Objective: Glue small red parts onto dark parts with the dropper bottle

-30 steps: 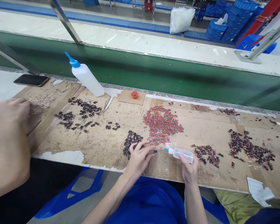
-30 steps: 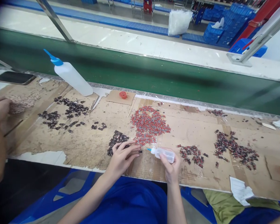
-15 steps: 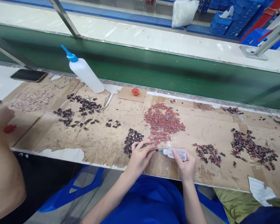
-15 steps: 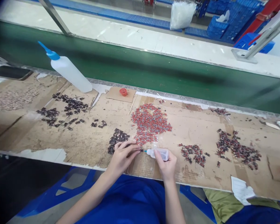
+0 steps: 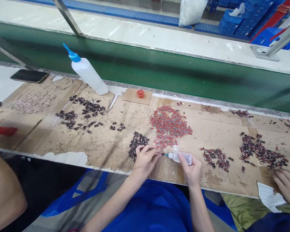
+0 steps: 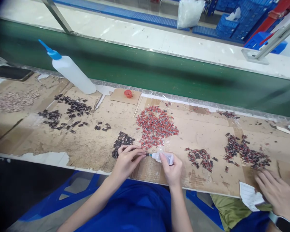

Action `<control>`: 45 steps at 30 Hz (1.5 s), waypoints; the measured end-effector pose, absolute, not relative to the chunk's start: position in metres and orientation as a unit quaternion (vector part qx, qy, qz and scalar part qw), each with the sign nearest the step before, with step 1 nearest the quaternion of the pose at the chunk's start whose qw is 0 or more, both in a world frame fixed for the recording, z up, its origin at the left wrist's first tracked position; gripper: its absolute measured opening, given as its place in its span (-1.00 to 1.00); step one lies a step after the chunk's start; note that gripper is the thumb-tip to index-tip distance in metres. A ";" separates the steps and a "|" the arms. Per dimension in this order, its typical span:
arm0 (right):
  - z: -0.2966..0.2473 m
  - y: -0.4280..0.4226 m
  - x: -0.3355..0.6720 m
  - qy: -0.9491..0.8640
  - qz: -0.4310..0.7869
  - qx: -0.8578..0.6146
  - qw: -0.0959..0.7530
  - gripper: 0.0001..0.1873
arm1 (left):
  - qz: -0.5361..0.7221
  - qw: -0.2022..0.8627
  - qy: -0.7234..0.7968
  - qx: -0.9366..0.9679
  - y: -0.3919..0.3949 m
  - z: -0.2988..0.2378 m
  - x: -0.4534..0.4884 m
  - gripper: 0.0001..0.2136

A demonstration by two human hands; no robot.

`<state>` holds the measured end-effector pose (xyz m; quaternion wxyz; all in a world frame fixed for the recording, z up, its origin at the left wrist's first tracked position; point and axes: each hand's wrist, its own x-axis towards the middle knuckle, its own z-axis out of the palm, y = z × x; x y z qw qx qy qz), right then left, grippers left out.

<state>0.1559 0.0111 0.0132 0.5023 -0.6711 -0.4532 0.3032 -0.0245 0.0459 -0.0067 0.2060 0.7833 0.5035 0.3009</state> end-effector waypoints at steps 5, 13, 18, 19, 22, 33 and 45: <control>0.014 0.010 0.156 -0.440 0.291 -0.677 0.514 -0.70 | 0.307 0.202 0.515 0.775 0.045 -0.004 -0.021 -0.88; 0.013 0.011 0.156 -0.446 0.318 -0.671 0.499 -0.73 | 0.316 0.189 0.510 0.777 0.044 -0.005 -0.022 -0.87; 0.015 0.012 0.156 -0.452 0.315 -0.674 0.493 -0.69 | 0.309 0.191 0.520 0.773 0.042 -0.003 -0.021 -0.86; 0.015 0.012 0.156 -0.450 0.313 -0.675 0.494 -0.69 | 0.307 0.190 0.524 0.772 0.042 -0.003 -0.021 -0.86; 0.015 0.012 0.157 -0.438 0.308 -0.678 0.504 -0.68 | 0.306 0.189 0.531 0.767 0.041 -0.004 -0.019 -0.88; 0.018 0.000 0.198 -0.514 0.141 -0.721 0.442 -0.66 | 0.288 0.231 0.517 0.772 0.041 -0.018 -0.029 -0.75; 0.021 0.031 0.110 -0.666 0.000 -0.706 0.241 -0.91 | 0.250 0.264 0.534 0.764 0.039 0.010 -0.058 -0.71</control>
